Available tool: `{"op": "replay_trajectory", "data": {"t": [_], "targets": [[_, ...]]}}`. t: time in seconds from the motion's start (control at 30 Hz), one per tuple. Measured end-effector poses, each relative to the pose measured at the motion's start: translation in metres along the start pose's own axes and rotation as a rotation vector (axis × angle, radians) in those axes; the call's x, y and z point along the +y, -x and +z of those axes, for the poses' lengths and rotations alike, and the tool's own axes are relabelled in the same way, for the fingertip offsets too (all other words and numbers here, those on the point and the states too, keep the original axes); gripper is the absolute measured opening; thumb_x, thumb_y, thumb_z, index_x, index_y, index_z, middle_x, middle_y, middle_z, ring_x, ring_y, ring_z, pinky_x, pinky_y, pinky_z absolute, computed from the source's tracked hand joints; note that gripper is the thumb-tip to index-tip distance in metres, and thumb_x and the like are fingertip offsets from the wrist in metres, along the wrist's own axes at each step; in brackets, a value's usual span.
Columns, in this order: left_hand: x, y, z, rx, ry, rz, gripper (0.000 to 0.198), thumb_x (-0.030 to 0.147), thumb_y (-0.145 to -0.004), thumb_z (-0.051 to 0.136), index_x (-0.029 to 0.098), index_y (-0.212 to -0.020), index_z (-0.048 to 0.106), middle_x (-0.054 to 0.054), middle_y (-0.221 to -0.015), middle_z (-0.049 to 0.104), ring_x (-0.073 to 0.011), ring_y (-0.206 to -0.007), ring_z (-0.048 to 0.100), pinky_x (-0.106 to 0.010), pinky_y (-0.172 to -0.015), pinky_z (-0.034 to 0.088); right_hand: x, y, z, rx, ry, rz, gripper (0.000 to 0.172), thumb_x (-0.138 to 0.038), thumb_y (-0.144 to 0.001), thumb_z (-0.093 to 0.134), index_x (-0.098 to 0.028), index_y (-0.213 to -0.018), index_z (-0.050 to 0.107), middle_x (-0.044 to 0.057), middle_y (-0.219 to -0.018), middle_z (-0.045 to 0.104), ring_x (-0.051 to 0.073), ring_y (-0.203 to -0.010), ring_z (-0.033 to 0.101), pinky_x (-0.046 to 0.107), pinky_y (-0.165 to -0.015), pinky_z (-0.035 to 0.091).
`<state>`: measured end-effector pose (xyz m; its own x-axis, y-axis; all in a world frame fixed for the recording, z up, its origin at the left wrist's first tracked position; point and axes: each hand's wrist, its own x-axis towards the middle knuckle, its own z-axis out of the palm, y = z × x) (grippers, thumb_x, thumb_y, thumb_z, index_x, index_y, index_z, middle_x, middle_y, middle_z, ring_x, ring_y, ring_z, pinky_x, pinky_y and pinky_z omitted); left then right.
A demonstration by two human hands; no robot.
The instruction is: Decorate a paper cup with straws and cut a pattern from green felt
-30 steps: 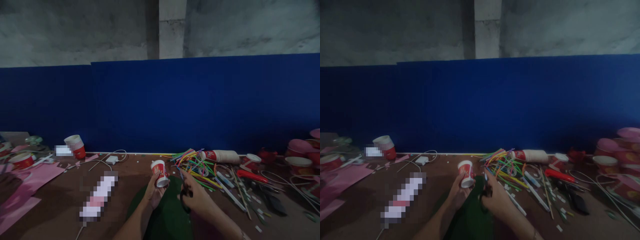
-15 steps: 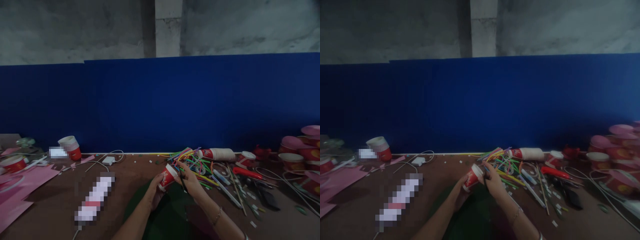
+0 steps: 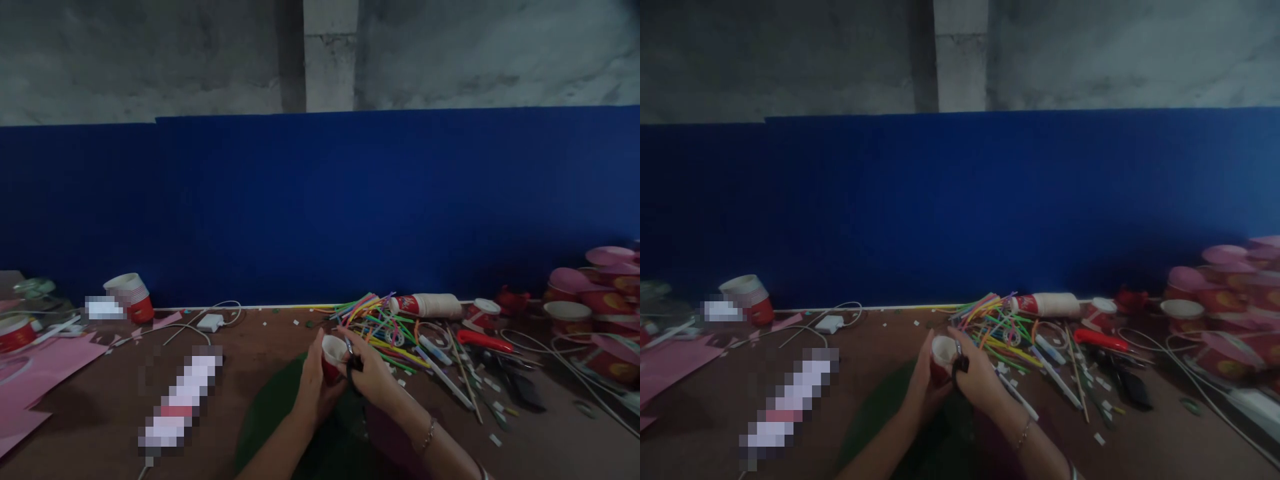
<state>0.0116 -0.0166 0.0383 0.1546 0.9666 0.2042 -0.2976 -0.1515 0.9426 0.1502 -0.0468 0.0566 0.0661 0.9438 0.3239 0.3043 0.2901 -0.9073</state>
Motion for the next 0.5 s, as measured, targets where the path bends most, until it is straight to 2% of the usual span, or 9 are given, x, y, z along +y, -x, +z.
{"op": "replay_trajectory", "data": {"t": [0.07, 0.13, 0.3, 0.4, 0.5], "targets": [[0.001, 0.002, 0.000, -0.044, -0.143, 0.181, 0.055, 0.016, -0.053, 0.078, 0.020, -0.106, 0.061, -0.013, -0.125, 0.051, -0.0328, -0.126, 0.036, -0.041, -0.105, 0.025, -0.006, 0.002, 0.001, -0.064, -0.025, -0.001, 0.064, -0.013, -0.066, 0.057, -0.021, -0.129, 0.046, 0.002, -0.084, 0.064, 0.017, -0.076, 0.058, 0.031, -0.075, 0.047], [-0.001, 0.002, -0.002, -0.074, -0.221, 0.263, 0.040, 0.018, -0.057, 0.077, 0.021, -0.096, 0.065, -0.012, -0.124, 0.051, -0.0319, -0.124, 0.038, -0.041, -0.105, 0.024, -0.012, 0.002, -0.001, -0.090, -0.072, 0.009, 0.064, -0.014, -0.067, 0.056, -0.020, -0.129, 0.045, 0.002, -0.084, 0.064, 0.016, -0.076, 0.059, 0.030, -0.074, 0.047], [-0.003, -0.005, -0.013, 0.001, -0.184, 0.213, 0.029, 0.022, -0.058, 0.077, 0.020, -0.084, 0.065, -0.011, -0.121, 0.052, -0.0312, -0.119, 0.042, -0.038, -0.102, 0.027, -0.024, 0.004, -0.017, -0.056, -0.011, 0.044, 0.061, -0.015, -0.067, 0.055, -0.020, -0.127, 0.045, -0.001, -0.076, 0.059, 0.014, -0.066, 0.055, 0.027, -0.066, 0.046], [-0.004, -0.010, -0.020, -0.026, -0.266, 0.274, 0.013, 0.026, -0.063, 0.074, 0.019, -0.068, 0.063, -0.011, -0.125, 0.051, -0.0317, -0.117, 0.043, -0.038, -0.101, 0.029, -0.029, 0.013, -0.022, -0.148, 0.061, 0.062, 0.072, -0.013, -0.066, 0.057, -0.022, -0.134, 0.035, -0.003, -0.071, 0.059, 0.013, -0.060, 0.054, 0.024, -0.059, 0.044], [-0.008, -0.013, -0.026, -0.055, -0.296, 0.320, 0.011, 0.027, -0.071, 0.067, 0.019, -0.068, 0.060, -0.012, -0.127, 0.050, -0.0309, -0.117, 0.044, -0.039, -0.100, 0.031, -0.035, 0.022, -0.026, -0.230, 0.203, 0.072, 0.081, -0.008, -0.061, 0.058, -0.024, -0.136, 0.032, -0.002, -0.073, 0.063, 0.014, -0.062, 0.057, 0.024, -0.059, 0.043]]}}
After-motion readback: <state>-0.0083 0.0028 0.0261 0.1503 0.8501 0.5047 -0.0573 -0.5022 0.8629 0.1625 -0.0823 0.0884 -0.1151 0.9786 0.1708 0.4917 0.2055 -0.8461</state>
